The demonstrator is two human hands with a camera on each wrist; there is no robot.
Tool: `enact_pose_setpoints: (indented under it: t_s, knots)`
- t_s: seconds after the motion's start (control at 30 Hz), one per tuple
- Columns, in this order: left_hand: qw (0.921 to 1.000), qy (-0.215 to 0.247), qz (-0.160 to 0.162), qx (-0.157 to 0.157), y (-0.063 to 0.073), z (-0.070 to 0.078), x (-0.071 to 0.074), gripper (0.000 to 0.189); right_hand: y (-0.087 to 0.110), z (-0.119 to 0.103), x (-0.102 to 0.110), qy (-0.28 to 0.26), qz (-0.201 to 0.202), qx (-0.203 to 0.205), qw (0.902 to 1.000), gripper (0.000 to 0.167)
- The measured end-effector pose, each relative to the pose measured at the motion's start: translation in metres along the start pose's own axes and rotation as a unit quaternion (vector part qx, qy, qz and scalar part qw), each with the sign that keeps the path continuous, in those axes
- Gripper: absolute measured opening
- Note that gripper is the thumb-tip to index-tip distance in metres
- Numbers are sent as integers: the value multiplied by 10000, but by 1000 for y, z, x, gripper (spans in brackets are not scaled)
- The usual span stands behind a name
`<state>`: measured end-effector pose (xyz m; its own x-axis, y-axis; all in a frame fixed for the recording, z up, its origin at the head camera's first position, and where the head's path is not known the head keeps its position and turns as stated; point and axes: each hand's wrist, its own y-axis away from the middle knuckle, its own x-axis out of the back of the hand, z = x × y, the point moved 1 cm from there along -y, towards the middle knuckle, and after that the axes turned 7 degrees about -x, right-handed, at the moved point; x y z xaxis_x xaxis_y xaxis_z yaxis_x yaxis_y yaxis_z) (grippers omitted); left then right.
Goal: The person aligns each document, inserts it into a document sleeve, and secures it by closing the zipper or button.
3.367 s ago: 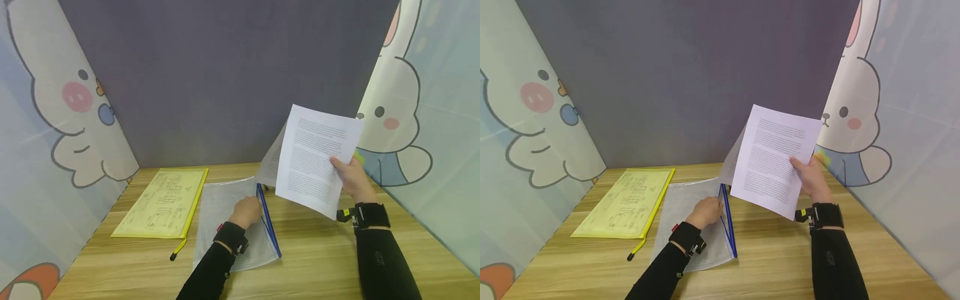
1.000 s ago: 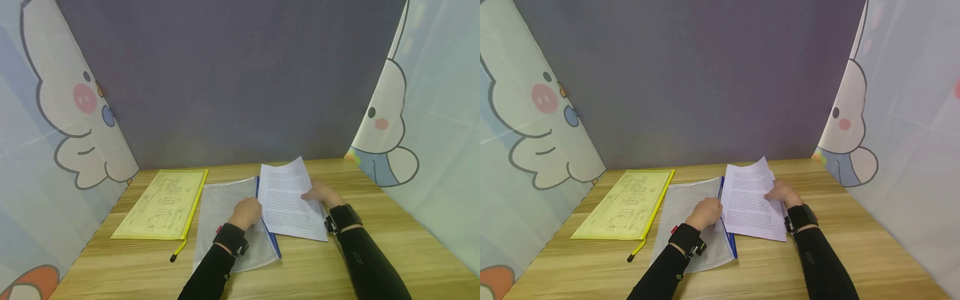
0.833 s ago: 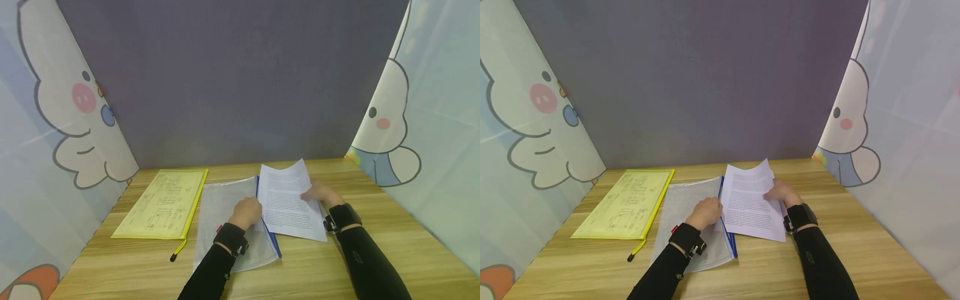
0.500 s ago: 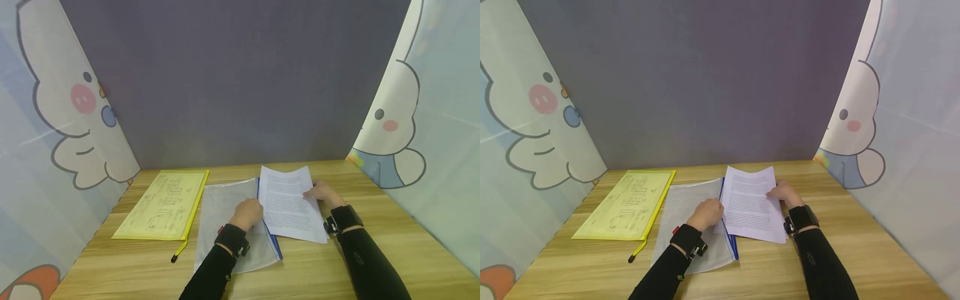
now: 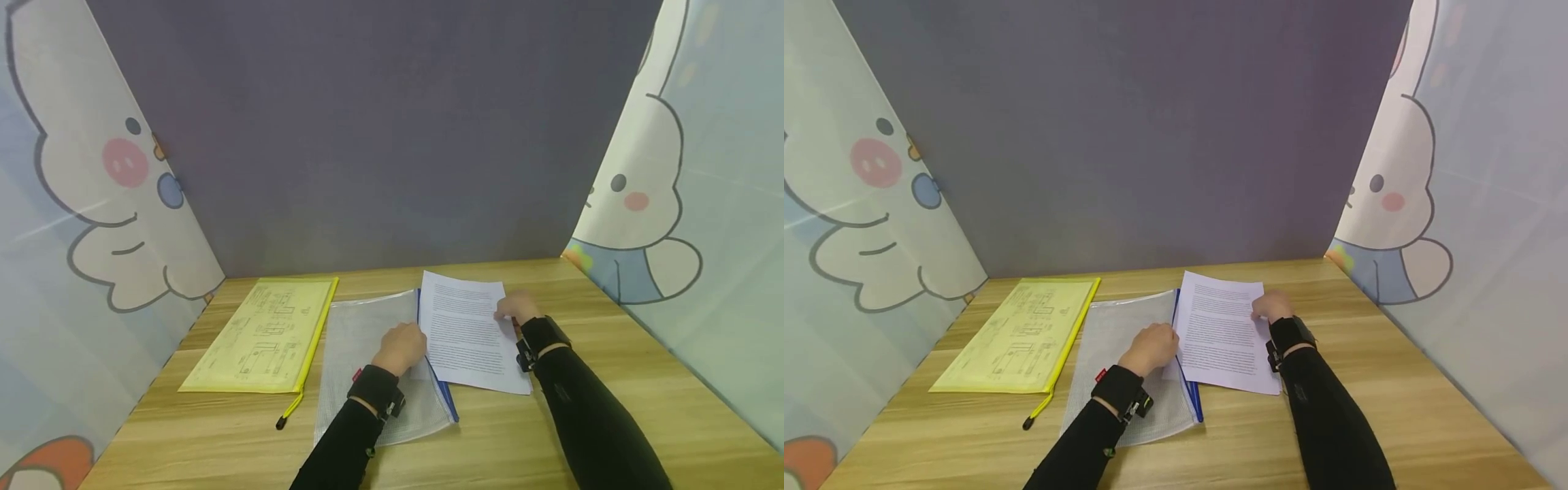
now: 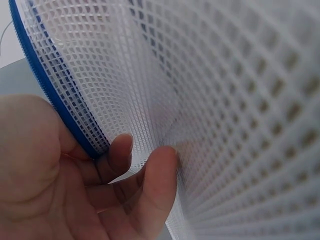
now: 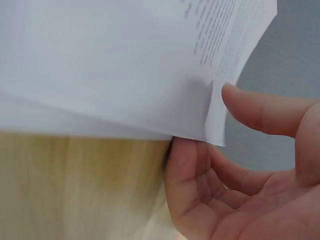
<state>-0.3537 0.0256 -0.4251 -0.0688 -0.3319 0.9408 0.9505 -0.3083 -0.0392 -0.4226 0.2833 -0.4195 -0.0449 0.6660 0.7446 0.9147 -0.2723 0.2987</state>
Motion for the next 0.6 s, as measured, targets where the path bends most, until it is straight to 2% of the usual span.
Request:
enact_pose_setpoints:
  t_s: [0.23, 0.43, 0.5, 0.6]
  knots:
    - [10000, -16, -48, 22, -1, 0, -1, 34, -2, -7, 1, 456, -291, -44, 9985, 35]
    - [10000, -16, -62, 51, -2, 1, -1, 32, -11, -15, 0, 950, -307, 214, 9948, 41]
    - [10000, -7, -82, 50, -3, 2, -1, 32, -12, -16, 0, 920, -280, 218, 9951, 43]
    - [9999, 41, -116, 30, -2, 2, -1, 32, -11, -13, -1, 275, -268, 31, 9993, 45]
